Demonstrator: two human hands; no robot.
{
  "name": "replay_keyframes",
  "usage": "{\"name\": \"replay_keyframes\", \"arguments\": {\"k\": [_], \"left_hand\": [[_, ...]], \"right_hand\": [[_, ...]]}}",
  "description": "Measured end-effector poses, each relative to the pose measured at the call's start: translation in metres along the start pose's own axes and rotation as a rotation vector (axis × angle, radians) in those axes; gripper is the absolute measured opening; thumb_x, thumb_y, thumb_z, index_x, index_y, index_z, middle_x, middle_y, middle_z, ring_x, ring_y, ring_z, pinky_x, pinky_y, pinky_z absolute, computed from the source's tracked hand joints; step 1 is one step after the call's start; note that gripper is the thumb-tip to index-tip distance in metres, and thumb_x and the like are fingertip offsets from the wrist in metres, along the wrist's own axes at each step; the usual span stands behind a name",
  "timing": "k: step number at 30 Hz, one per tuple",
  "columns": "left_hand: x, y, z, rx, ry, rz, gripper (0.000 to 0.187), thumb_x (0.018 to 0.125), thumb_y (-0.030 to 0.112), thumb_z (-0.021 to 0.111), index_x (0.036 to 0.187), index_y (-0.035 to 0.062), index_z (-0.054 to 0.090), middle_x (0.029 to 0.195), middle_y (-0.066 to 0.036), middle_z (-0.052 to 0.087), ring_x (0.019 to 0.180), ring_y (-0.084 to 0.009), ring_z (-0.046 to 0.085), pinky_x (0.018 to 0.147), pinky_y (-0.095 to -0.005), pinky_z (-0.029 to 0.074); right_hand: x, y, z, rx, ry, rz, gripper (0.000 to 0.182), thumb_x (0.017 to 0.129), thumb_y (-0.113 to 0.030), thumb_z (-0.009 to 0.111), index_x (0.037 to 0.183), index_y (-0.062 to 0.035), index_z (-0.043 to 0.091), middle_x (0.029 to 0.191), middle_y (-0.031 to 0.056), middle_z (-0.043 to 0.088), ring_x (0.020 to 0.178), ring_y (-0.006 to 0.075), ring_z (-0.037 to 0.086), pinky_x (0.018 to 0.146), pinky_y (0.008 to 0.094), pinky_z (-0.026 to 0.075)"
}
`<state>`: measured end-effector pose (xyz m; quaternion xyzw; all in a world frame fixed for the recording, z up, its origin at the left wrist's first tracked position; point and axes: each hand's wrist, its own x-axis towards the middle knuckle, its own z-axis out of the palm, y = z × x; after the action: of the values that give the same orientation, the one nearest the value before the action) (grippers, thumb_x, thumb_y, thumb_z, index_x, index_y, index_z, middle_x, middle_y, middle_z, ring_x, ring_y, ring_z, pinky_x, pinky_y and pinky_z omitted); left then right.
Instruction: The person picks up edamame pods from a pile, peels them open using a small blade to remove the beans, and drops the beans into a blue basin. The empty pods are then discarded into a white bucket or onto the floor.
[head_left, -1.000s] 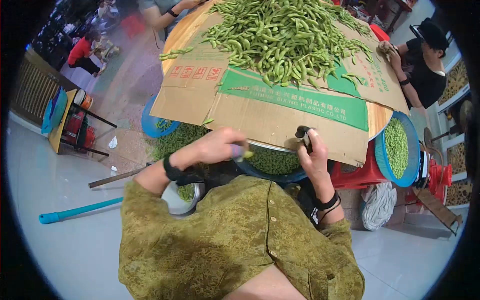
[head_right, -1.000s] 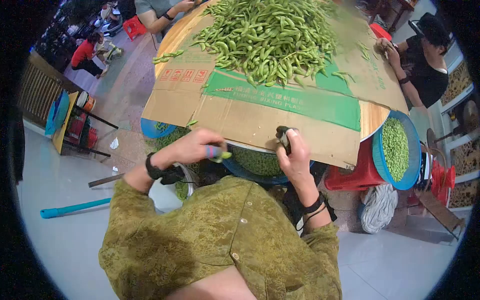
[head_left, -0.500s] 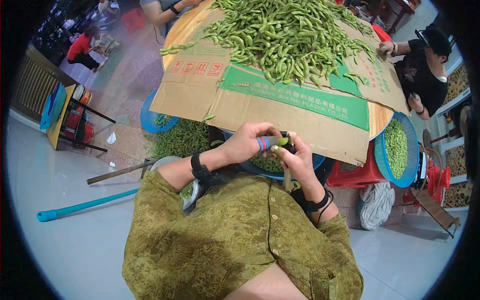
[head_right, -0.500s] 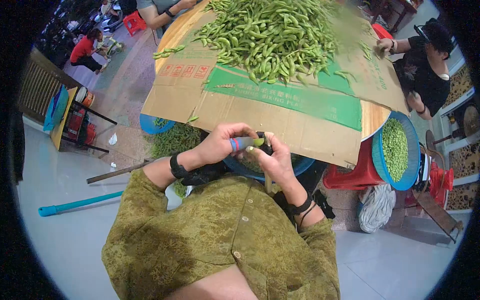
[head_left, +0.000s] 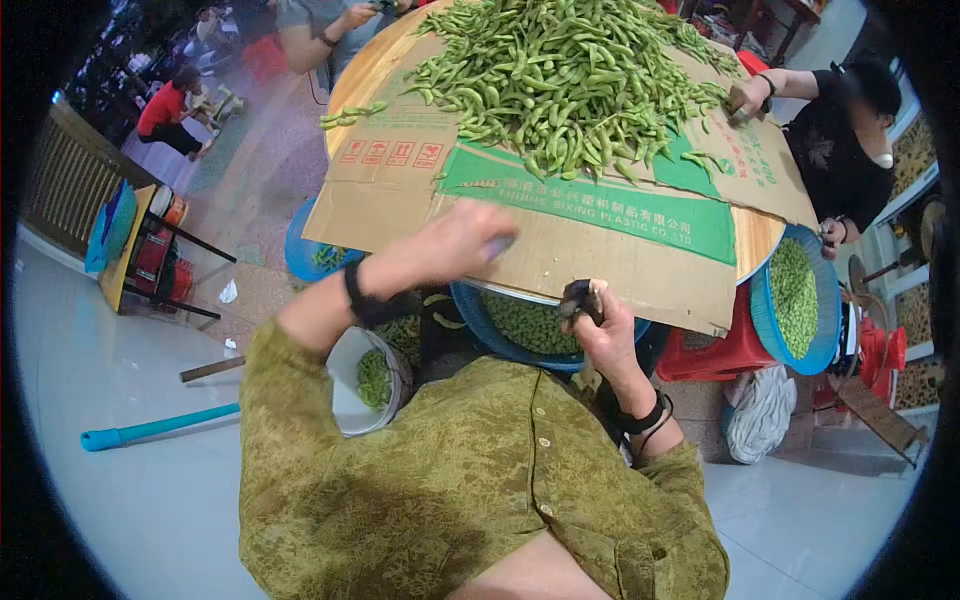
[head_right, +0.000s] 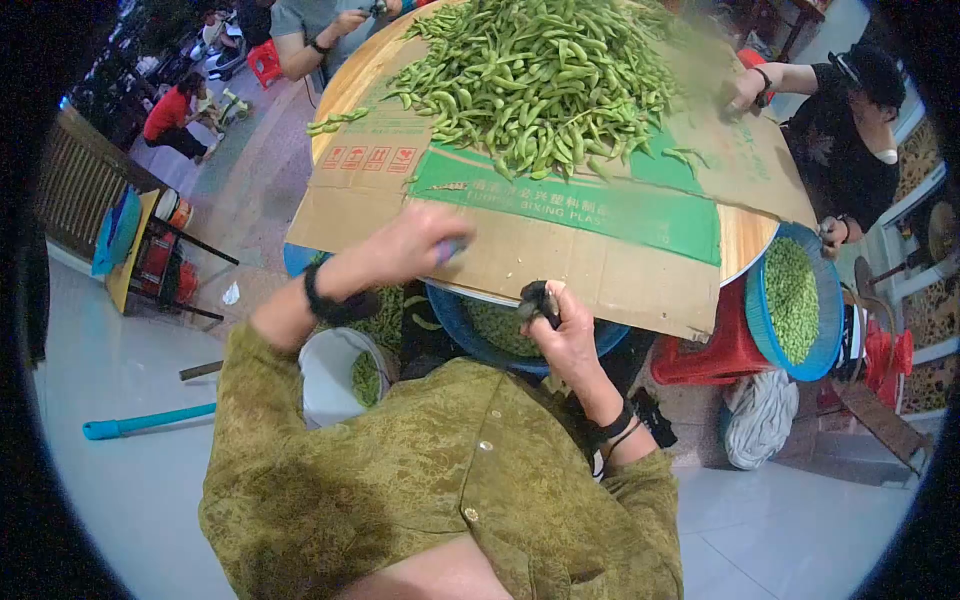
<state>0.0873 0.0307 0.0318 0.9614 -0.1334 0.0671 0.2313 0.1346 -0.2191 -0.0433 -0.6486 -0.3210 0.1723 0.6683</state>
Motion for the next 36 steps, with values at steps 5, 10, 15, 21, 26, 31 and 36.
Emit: {"name": "replay_keyframes", "arguments": {"k": [5, 10, 15, 21, 26, 31, 36], "left_hand": [[0.096, -0.039, 0.028, 0.178, 0.156, -0.433, 0.025, 0.079, 0.023, 0.062, 0.082, -0.0016, 0.065, 0.09, -0.027, 0.063, 0.087, -0.0395, 0.063, 0.072, -0.0477, 0.05], [0.109, -0.063, 0.043, 0.148, 0.173, -0.62, 0.025, 0.075, 0.019, 0.062, 0.083, -0.0038, 0.066, 0.089, -0.027, 0.064, 0.086, -0.0413, 0.063, 0.074, -0.0482, 0.051], [0.08, -0.071, 0.045, 0.179, 0.237, -0.413, 0.018, 0.076, 0.013, 0.06, 0.087, -0.0022, 0.061, 0.083, -0.023, 0.064, 0.079, -0.038, 0.063, 0.07, -0.0476, 0.049], [0.033, 0.005, 0.04, -0.759, 0.161, -0.441, 0.014, 0.08, 0.007, 0.068, 0.087, 0.0032, 0.056, 0.072, -0.001, 0.057, 0.069, -0.0094, 0.055, 0.06, -0.0263, 0.045], [0.014, 0.04, 0.063, -1.002, 0.201, -0.264, 0.009, 0.08, -0.002, 0.063, 0.086, 0.0004, 0.057, 0.079, 0.001, 0.057, 0.075, -0.0056, 0.054, 0.065, -0.0221, 0.046], [0.01, 0.045, 0.07, -1.074, 0.158, -0.281, 0.01, 0.082, -0.001, 0.062, 0.091, 0.001, 0.057, 0.082, 0.001, 0.058, 0.078, -0.0064, 0.055, 0.07, -0.0226, 0.048], [0.01, 0.041, 0.071, -1.21, 0.141, -0.375, 0.017, 0.081, -0.007, 0.058, 0.096, 0.0002, 0.053, 0.084, -0.001, 0.058, 0.079, -0.0079, 0.056, 0.07, -0.023, 0.049]], "right_hand": [[0.0, -0.005, -0.008, 0.301, -0.014, 0.287, 0.029, 0.078, 0.006, 0.047, 0.105, -0.004, 0.053, 0.069, -0.0005, 0.051, 0.049, 0.0051, 0.043, 0.038, 0.0199, 0.033], [-0.004, -0.015, 0.002, 0.525, 0.047, 0.422, 0.027, 0.08, 0.003, 0.047, 0.106, -0.0037, 0.053, 0.066, 0.0012, 0.049, 0.047, 0.0087, 0.042, 0.039, 0.0206, 0.031], [-0.015, -0.004, 0.004, 0.382, -0.03, 0.356, 0.019, 0.091, -0.01, 0.048, 0.108, -0.0036, 0.052, 0.065, 0.0024, 0.048, 0.043, 0.0095, 0.04, 0.038, 0.0218, 0.031], [-0.008, -0.007, 0.005, 0.508, 0.025, 0.33, 0.023, 0.098, -0.023, 0.042, 0.107, -0.0042, 0.052, 0.071, 0.0031, 0.049, 0.044, 0.01, 0.04, 0.039, 0.0226, 0.031], [0.0, -0.008, 0.004, 0.666, 0.057, 0.464, 0.017, 0.097, -0.021, 0.043, 0.107, -0.0084, 0.049, 0.079, 0.0028, 0.05, 0.056, 0.0111, 0.045, 0.04, 0.0219, 0.033], [-0.001, -0.011, 0.003, 0.682, 0.008, 0.423, 0.021, 0.097, -0.02, 0.044, 0.113, -0.0079, 0.048, 0.08, 0.0031, 0.051, 0.053, 0.0099, 0.043, 0.04, 0.0212, 0.034], [-0.002, -0.007, 0.001, 0.786, -0.074, 0.391, 0.028, 0.096, -0.019, 0.045, 0.122, -0.0065, 0.045, 0.08, 0.0036, 0.05, 0.051, 0.0084, 0.041, 0.04, 0.0206, 0.033]]}}
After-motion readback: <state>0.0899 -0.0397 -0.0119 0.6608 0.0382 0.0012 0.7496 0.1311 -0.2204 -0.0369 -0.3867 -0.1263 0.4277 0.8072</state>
